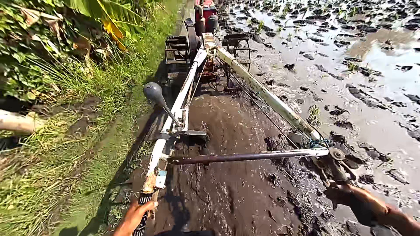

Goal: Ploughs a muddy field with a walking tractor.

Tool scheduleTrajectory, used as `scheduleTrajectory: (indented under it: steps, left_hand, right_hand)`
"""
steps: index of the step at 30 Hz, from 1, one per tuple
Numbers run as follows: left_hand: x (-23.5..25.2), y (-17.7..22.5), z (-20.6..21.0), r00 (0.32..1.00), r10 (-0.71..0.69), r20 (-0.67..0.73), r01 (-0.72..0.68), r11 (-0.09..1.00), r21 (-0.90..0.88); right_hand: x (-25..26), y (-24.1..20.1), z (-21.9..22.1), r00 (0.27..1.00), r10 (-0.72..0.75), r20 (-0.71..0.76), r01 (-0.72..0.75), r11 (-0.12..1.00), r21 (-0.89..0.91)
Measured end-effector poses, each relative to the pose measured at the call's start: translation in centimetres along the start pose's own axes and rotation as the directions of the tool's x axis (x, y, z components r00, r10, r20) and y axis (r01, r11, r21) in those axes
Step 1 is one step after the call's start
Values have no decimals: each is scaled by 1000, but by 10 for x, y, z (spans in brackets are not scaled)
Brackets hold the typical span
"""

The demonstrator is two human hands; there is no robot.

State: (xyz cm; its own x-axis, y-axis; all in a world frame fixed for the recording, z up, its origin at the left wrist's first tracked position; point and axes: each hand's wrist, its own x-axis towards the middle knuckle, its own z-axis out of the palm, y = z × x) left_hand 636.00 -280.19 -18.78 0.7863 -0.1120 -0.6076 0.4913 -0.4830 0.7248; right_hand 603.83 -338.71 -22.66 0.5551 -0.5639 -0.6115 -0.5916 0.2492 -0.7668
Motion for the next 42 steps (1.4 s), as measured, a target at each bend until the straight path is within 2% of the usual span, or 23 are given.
scheduleTrajectory:
  steps: [3, 5, 7, 10, 15, 18, 22, 26, 30, 32, 34, 37, 40, 42]
  left_hand:
    - [56, 33, -1, 1000, -13, 16, 14, 1000, -9]
    - [88, 59, 3, 1000, -1, 12, 1, 1000, -8]
    - [118, 89, 7, 1000, 5, 0, -5, 1000, 2]
    - [161, 127, 13, 1000, -10, -3, 10, 999, 38]
    - [241, 185, 25, 1000, 10, -13, -10, 1000, -12]
    - [286, 221, 28, 996, -9, -86, 8, 1000, -8]
    - [337, 287, 39, 992, 14, -122, -13, 1000, 14]
    - [394, 356, 48, 994, -78, -70, 76, 997, -19]
    - [476, 388, 43, 998, -59, -30, 58, 998, -39]
    - [509, 412, 45, 999, -41, 25, 42, 996, -73]
    - [536, 437, 52, 999, -36, 8, 37, 994, -105]
    - [585, 474, 31, 997, -11, -71, 6, 997, -76]
    - [645, 500, -18, 997, -20, -69, 19, 1000, -9]
    - [685, 516, -49, 997, -28, -76, 29, 1000, 6]
  right_hand:
    - [48, -38, 7, 995, 89, -48, -91, 995, -47]
    - [83, -60, 15, 992, 62, -112, -67, 997, -37]
    - [119, -83, 17, 995, 37, -89, -43, 997, -63]
    - [165, -115, 21, 994, 77, -81, -87, 987, -133]
    - [239, -177, 38, 994, 22, -109, -39, 986, -162]
    - [283, -214, 52, 995, -11, -97, -8, 982, -188]
    - [333, -284, 77, 980, -27, -197, -20, 971, -237]
    - [390, -354, 96, 984, -26, -179, -16, 973, -230]
    - [460, -399, 95, 990, -8, -143, -14, 988, -152]
    - [501, -415, 90, 987, -36, -156, 10, 986, -165]
    - [532, -435, 94, 978, -36, -207, -8, 978, -208]
    - [554, -478, 131, 984, -14, -177, -29, 971, -237]
    - [567, -503, 184, 999, 23, 33, -17, 987, -159]
    - [583, -513, 222, 994, 25, 105, -10, 990, -141]
